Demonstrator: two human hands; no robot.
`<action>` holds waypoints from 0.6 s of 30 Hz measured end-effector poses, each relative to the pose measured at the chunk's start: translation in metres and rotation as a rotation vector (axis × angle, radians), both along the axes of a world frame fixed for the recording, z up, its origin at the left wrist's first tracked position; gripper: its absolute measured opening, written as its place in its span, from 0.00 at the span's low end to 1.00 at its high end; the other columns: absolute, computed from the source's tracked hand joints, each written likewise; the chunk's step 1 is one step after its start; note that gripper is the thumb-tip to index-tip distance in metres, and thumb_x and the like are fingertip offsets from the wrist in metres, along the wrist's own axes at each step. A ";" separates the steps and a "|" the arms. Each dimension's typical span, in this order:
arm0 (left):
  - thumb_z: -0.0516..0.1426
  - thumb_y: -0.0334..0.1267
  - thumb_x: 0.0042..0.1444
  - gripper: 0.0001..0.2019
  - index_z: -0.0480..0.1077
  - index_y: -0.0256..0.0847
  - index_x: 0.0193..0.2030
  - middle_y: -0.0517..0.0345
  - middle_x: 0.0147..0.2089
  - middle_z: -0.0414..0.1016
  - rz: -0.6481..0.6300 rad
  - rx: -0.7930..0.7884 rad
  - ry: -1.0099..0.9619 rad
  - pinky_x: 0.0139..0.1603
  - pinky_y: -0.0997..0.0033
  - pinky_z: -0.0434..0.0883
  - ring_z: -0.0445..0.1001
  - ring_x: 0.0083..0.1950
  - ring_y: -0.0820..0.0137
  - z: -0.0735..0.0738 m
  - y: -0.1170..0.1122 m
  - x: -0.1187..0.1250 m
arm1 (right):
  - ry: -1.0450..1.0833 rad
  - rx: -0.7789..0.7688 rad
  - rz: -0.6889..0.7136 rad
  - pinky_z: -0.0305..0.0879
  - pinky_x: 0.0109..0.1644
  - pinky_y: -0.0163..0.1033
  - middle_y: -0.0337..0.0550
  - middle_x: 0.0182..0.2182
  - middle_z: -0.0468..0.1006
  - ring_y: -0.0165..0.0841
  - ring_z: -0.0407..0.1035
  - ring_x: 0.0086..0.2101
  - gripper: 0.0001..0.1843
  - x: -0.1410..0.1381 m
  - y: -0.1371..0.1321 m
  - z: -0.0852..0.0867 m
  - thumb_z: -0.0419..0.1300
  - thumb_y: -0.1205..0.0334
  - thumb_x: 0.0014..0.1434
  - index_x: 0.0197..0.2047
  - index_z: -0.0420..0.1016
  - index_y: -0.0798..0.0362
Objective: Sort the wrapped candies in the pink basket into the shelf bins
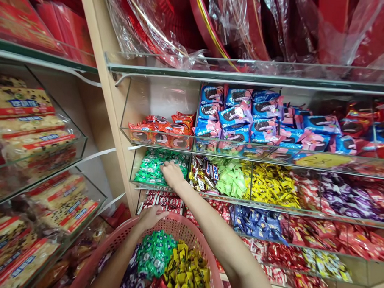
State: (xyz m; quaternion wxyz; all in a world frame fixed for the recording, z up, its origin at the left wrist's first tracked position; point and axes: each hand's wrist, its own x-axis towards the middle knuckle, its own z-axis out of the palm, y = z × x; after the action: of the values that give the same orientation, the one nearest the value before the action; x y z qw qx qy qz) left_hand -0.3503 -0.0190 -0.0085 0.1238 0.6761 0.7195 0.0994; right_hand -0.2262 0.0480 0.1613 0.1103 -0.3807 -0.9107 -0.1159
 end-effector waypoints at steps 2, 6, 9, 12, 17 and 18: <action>0.41 0.63 0.54 0.27 0.70 0.44 0.37 0.55 0.37 0.77 0.000 -0.003 -0.001 0.37 0.72 0.61 0.73 0.40 0.64 0.000 0.000 0.000 | 0.032 0.010 0.001 0.60 0.46 0.41 0.50 0.43 0.70 0.40 0.61 0.46 0.13 0.001 0.000 -0.001 0.48 0.68 0.60 0.44 0.71 0.54; 0.41 0.62 0.54 0.27 0.70 0.44 0.37 0.56 0.38 0.77 -0.004 0.000 -0.003 0.37 0.72 0.60 0.73 0.41 0.64 0.000 0.000 0.000 | 0.180 -0.035 -0.024 0.59 0.48 0.40 0.50 0.40 0.73 0.37 0.63 0.45 0.13 0.002 0.005 -0.003 0.47 0.66 0.61 0.40 0.73 0.54; 0.42 0.62 0.54 0.26 0.70 0.44 0.37 0.56 0.37 0.76 0.003 -0.011 -0.001 0.37 0.73 0.60 0.73 0.41 0.65 0.000 0.001 0.000 | 0.417 -0.172 -0.032 0.60 0.48 0.38 0.47 0.39 0.75 0.34 0.66 0.42 0.12 0.002 0.009 -0.002 0.49 0.66 0.60 0.38 0.73 0.55; 0.42 0.62 0.54 0.26 0.70 0.44 0.37 0.56 0.37 0.76 0.001 -0.015 0.001 0.36 0.74 0.60 0.73 0.41 0.65 0.001 0.001 -0.001 | 0.743 -0.505 0.004 0.64 0.42 0.34 0.43 0.34 0.76 0.30 0.70 0.37 0.08 0.003 0.008 0.005 0.52 0.67 0.58 0.32 0.72 0.56; 0.42 0.62 0.54 0.26 0.70 0.44 0.37 0.55 0.39 0.77 -0.010 -0.025 -0.004 0.37 0.73 0.61 0.73 0.42 0.64 0.005 0.000 0.000 | 1.025 -1.246 0.086 0.64 0.25 0.26 0.36 0.23 0.72 0.26 0.73 0.25 0.04 0.017 -0.013 0.018 0.54 0.68 0.56 0.30 0.66 0.56; 0.43 0.62 0.54 0.26 0.71 0.44 0.38 0.54 0.40 0.77 -0.007 -0.029 -0.007 0.38 0.73 0.61 0.73 0.43 0.63 0.005 0.000 0.001 | 1.042 -1.321 0.110 0.64 0.23 0.26 0.35 0.21 0.71 0.26 0.73 0.24 0.04 0.021 -0.019 0.019 0.56 0.67 0.56 0.30 0.66 0.55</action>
State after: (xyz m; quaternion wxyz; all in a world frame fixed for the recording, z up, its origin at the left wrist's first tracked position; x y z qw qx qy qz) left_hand -0.3496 -0.0193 -0.0033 0.1365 0.6763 0.7181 0.0909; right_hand -0.2048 0.0291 0.1804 0.2764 -0.3270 -0.6412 0.6368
